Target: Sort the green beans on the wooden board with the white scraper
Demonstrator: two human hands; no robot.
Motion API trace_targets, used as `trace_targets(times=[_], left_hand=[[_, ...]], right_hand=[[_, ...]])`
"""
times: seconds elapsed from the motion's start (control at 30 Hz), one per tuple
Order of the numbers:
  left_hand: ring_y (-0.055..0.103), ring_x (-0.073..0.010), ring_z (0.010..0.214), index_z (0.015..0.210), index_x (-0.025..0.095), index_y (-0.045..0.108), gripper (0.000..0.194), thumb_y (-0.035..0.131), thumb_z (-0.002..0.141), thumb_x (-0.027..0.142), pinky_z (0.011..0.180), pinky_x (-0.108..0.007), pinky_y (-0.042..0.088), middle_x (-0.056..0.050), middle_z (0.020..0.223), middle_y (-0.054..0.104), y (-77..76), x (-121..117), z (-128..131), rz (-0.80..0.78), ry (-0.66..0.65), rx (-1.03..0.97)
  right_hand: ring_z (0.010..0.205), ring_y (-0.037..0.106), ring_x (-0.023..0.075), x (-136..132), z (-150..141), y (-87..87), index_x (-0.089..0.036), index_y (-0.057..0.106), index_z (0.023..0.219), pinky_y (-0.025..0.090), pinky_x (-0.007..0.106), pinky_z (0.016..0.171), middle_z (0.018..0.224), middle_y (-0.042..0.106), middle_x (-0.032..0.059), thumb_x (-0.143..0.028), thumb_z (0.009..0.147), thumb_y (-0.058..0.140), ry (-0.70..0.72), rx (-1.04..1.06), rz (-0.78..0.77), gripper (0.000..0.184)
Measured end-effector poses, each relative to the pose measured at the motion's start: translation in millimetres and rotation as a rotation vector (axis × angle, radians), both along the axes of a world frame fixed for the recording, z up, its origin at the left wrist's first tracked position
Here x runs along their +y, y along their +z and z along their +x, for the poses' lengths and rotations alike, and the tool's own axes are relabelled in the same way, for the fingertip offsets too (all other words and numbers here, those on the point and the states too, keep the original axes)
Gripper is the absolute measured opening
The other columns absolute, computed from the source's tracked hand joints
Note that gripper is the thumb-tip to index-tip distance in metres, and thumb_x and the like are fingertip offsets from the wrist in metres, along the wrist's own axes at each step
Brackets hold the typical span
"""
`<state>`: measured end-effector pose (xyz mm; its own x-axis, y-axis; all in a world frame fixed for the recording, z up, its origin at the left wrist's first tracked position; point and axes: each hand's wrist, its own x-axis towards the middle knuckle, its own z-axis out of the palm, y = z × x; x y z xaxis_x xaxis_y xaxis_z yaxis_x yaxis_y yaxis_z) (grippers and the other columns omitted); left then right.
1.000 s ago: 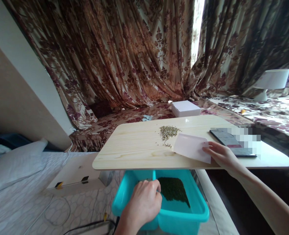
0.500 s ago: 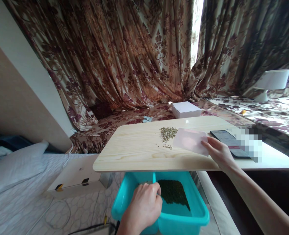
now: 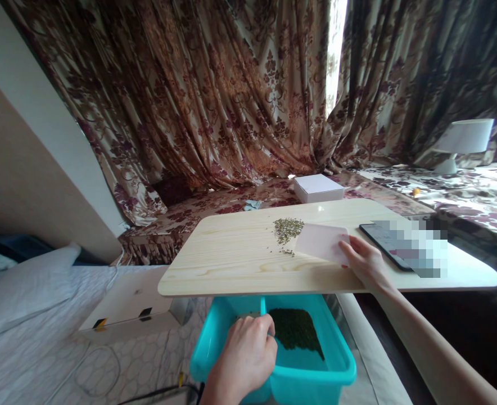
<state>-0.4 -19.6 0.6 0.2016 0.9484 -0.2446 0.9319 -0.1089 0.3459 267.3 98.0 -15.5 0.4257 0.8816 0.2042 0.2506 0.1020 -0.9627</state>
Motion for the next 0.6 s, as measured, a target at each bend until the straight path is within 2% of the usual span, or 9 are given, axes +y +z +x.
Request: trace_targets(times=[0.33, 0.6], left_hand=[[0.058, -0.0221, 0.099, 0.096, 0.025, 0.064, 0.032, 0.037, 0.081, 0.018, 0.088, -0.031, 0.04, -0.004, 0.1, 0.068, 4.1, -0.4, 1.9, 0.005, -0.007, 0.016], [0.058, -0.0224, 0.099, 0.097, 0.025, 0.064, 0.032, 0.037, 0.081, 0.018, 0.088, -0.031, 0.041, -0.004, 0.1, 0.068, 4.6, -0.8, 1.8, 0.004, -0.008, 0.019]], right_hand=[[0.071, 0.068, 0.0216, -5.2, -1.2, 3.5, -0.017, 0.07, 0.097, 0.053, 0.023, 0.04, 0.084, 0.073, 0.0058, -0.037, 0.071, 0.062, 0.03, 0.003, -0.001, 0.035], [0.068, 0.067, 0.0215, -6.0, -2.1, 4.1, -0.017, 0.071, 0.094, 0.053, 0.026, 0.041, 0.081, 0.074, 0.0052, -0.037, 0.072, 0.061, 0.059, -0.016, -0.01, 0.031]])
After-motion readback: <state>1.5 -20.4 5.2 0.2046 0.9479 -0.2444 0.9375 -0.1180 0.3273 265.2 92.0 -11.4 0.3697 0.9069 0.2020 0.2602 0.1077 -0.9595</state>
